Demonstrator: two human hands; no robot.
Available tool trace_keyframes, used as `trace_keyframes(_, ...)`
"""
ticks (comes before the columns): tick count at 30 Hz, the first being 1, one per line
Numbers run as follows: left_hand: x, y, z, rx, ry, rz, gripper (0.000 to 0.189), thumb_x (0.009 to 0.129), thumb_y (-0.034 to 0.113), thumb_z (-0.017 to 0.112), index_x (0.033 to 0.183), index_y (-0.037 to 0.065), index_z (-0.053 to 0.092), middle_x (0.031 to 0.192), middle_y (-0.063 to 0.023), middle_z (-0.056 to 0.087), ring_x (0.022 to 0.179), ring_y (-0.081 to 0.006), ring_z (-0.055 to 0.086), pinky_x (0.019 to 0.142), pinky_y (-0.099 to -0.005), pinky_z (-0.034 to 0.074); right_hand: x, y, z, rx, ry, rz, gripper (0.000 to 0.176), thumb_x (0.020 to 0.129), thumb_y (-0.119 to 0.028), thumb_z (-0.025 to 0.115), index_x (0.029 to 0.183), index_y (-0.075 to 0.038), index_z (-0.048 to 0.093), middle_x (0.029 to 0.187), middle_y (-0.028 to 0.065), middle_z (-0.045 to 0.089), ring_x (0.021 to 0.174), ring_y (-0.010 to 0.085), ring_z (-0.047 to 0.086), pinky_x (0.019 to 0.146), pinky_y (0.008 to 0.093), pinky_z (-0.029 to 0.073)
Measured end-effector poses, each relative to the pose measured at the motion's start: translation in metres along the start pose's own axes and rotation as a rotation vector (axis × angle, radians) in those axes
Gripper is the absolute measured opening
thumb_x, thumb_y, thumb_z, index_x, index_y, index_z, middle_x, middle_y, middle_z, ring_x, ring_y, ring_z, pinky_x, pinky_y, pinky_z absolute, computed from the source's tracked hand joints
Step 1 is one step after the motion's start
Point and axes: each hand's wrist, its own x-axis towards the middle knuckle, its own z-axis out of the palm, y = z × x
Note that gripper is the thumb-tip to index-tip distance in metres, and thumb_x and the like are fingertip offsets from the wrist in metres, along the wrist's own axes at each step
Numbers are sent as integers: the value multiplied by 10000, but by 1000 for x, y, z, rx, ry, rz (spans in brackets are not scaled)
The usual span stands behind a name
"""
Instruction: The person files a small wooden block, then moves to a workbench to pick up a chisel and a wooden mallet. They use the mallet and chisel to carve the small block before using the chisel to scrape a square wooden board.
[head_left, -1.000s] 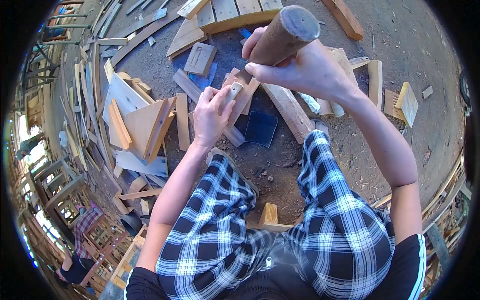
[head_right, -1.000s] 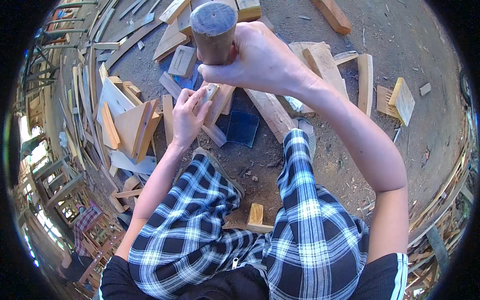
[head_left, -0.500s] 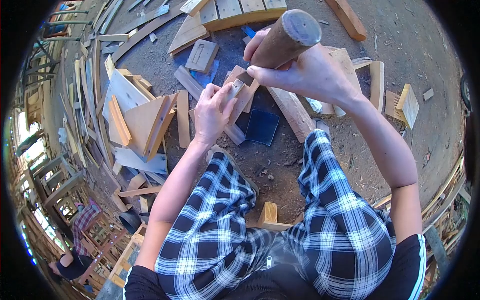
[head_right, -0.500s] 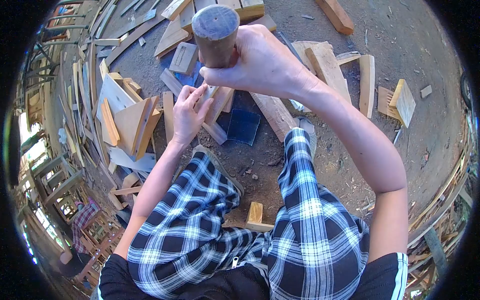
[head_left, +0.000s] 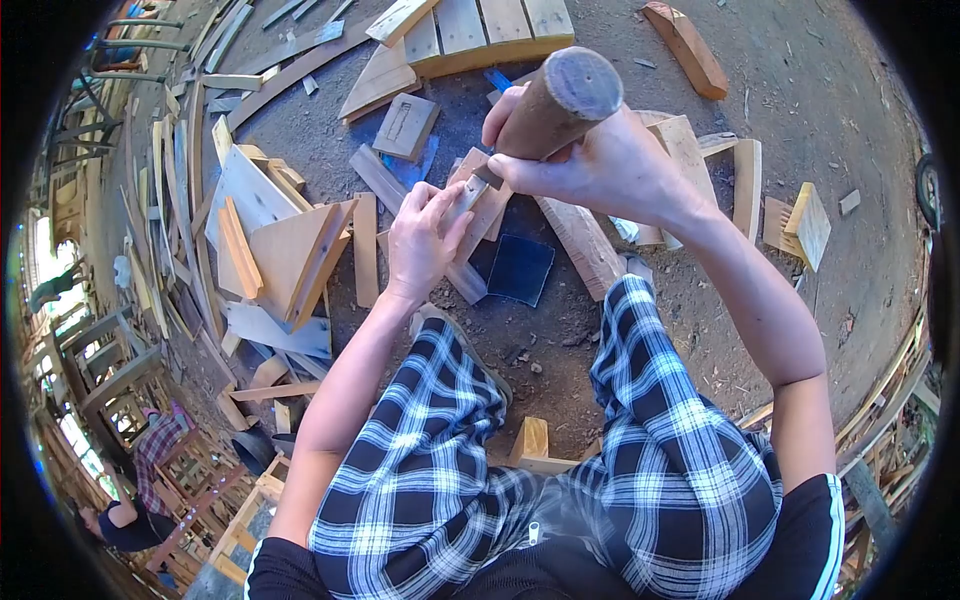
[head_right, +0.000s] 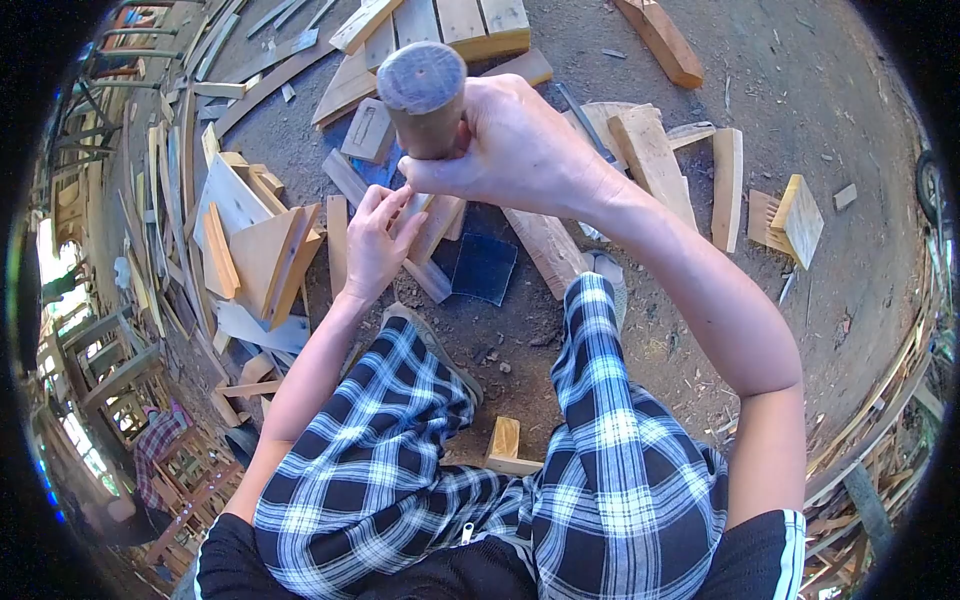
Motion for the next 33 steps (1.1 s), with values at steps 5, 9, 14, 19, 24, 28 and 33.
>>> trace_keyframes(5, 6, 11, -16, -124, -121, -113, 382, 843, 196, 728, 1195, 69, 650, 977, -67, 579, 881, -222, 618, 775, -352, 516, 5, -2, 5, -30, -9, -73, 320, 791, -280, 730, 943, -5, 675, 808, 111, 700, 749, 210, 692, 743, 349, 557)
trace_keyframes(9, 37, 76, -57, -416, 281, 199, 400, 834, 245, 762, 1169, 51, 665, 1084, -47, 605, 925, -177, 628, 849, -338, 509, 8, -5, 7, -49, -70, -93, 323, 783, -283, 752, 959, -20, 684, 833, 120, 702, 754, 218, 694, 749, 354, 559)
trace_keyframes(14, 73, 119, -74, -726, 13, 312, 288, 817, 135, 776, 1047, -3, 670, 991, -99, 702, 993, -185, 661, 1002, -381, 456, 10, -4, 17, -193, 55, -247, 426, 773, -270, 763, 1109, -44, 631, 971, 160, 681, 915, 321, 683, 838, 397, 556)
trace_keyframes(19, 79, 108, -64, -732, 98, 331, 95, 858, 73, 718, 902, 31, 646, 831, -38, 686, 864, -150, 681, 1007, -364, 475, -47, 21, 43, -13, 190, -11, 674, 798, -214, 744, 1373, -67, 423, 1226, 201, 507, 1107, 344, 556, 994, 450, 447)
trace_keyframes(24, 65, 94, -51, -750, 88, 176, 104, 887, 38, 670, 883, 66, 570, 753, -1, 591, 692, -95, 599, 802, -322, 528, -135, 83, 73, -550, 40, 312, 901, 722, -259, 796, 1476, -193, 305, 1336, 174, 377, 1246, 391, 408, 1066, 477, 368)
trace_keyframes(28, 60, 93, -53, -700, 133, 161, 134, 871, 50, 712, 874, 81, 581, 774, 15, 604, 697, -60, 585, 623, -206, 473, -141, 96, 77, -460, -91, 474, 985, 707, -168, 753, 1523, -180, 203, 1389, 207, 375, 1258, 423, 443, 1064, 469, 399)
trace_keyframes(33, 61, 90, -50, -723, 112, 205, 234, 869, 235, 757, 819, 79, 589, 720, 57, 542, 657, -52, 490, 611, -221, 410, -125, 79, 43, -173, 64, 458, 969, 661, -179, 652, 1505, -24, 201, 1425, 285, 414, 1315, 389, 443, 1120, 389, 338)
